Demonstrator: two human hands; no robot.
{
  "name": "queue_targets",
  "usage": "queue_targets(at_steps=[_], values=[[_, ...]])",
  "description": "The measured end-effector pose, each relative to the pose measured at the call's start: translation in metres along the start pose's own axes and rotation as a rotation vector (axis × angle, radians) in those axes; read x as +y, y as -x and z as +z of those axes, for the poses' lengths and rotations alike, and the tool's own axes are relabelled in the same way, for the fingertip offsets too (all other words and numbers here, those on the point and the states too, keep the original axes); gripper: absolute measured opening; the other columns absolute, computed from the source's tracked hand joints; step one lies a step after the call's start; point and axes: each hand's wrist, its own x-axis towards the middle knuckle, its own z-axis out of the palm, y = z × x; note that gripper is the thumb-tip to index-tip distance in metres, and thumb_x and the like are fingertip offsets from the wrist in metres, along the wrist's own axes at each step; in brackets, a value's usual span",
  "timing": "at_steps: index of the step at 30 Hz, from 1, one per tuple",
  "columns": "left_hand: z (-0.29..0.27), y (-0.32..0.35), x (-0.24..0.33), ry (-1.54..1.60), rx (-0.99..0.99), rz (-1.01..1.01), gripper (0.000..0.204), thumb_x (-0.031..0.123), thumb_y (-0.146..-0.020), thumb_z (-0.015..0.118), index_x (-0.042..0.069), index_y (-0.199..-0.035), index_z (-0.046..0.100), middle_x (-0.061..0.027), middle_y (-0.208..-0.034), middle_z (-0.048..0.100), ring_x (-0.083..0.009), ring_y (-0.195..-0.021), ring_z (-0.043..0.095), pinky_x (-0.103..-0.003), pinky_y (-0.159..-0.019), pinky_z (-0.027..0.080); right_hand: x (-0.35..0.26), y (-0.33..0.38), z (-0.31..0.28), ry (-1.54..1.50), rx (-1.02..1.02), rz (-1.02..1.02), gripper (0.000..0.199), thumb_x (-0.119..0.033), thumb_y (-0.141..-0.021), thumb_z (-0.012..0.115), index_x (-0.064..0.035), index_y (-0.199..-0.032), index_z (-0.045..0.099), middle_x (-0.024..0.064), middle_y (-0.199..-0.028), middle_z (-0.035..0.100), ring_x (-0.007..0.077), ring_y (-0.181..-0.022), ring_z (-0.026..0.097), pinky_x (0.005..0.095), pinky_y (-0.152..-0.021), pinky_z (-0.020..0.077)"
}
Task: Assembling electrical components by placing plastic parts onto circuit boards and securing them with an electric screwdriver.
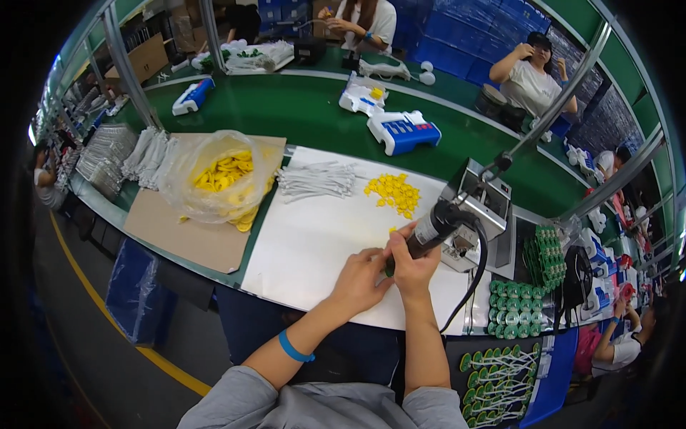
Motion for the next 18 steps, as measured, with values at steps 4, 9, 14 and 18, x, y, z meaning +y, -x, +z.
queue_targets(at_steps=[4, 9, 14, 18], values=[[-0.03, 0.027, 0.006, -0.006, 0.036, 0.086, 0.06, 0.015, -0.08, 0.082, 0.003, -0.136, 0.062, -0.0224, -0.115, 0.07, -0.0405, -0.101, 0.069, -0.047, -0.086, 0.056, -0.013, 0.034, 0.026, 0.006, 0.137, -0.128, 0.039, 0.003, -0.097, 0.066, 0.0007, -0.13, 0.046, 0.0079, -0.091, 0.062, 0.0161, -0.069, 0.065, 0.0295, -0.064, 0.0554], [-0.053, 0.053, 0.019, -0.015, -0.075, 0.146, 0.065, 0.02, -0.089, 0.076, 0.004, -0.148, 0.053, -0.0127, -0.125, 0.073, -0.0348, -0.128, 0.059, -0.047, -0.1, 0.048, -0.048, 0.049, 0.019, 0.286, 0.253, -0.468, 0.083, -0.052, -0.097, 0.072, -0.0021, -0.15, 0.033, 0.0164, -0.138, 0.057, 0.0217, -0.108, 0.065, 0.0352, -0.088, 0.0571], [-0.08, 0.066, 0.034, -0.087, -0.083, 0.258, 0.058, 0.032, -0.094, 0.072, 0.006, -0.144, 0.058, -0.0147, -0.133, 0.065, -0.0381, -0.13, 0.054, -0.048, -0.102, 0.045, -0.084, 0.057, 0.011, 0.323, 0.296, -0.381, 0.053, -0.01, -0.107, 0.058, -0.0021, -0.154, 0.035, 0.0141, -0.14, 0.058, 0.0216, -0.121, 0.06, 0.0351, -0.11, 0.0437], [-0.09, 0.074, 0.039, -0.134, -0.069, 0.329, 0.048, 0.03, -0.093, 0.074, 0.006, -0.132, 0.063, -0.013, -0.125, 0.061, -0.0354, -0.126, 0.054, -0.047, -0.1, 0.045, -0.093, 0.065, 0.014, 0.477, 0.353, -0.292, 0.054, -0.003, -0.104, 0.057, 0.0011, -0.154, 0.036, 0.0134, -0.144, 0.055, 0.0196, -0.125, 0.057, 0.0338, -0.111, 0.0416]])
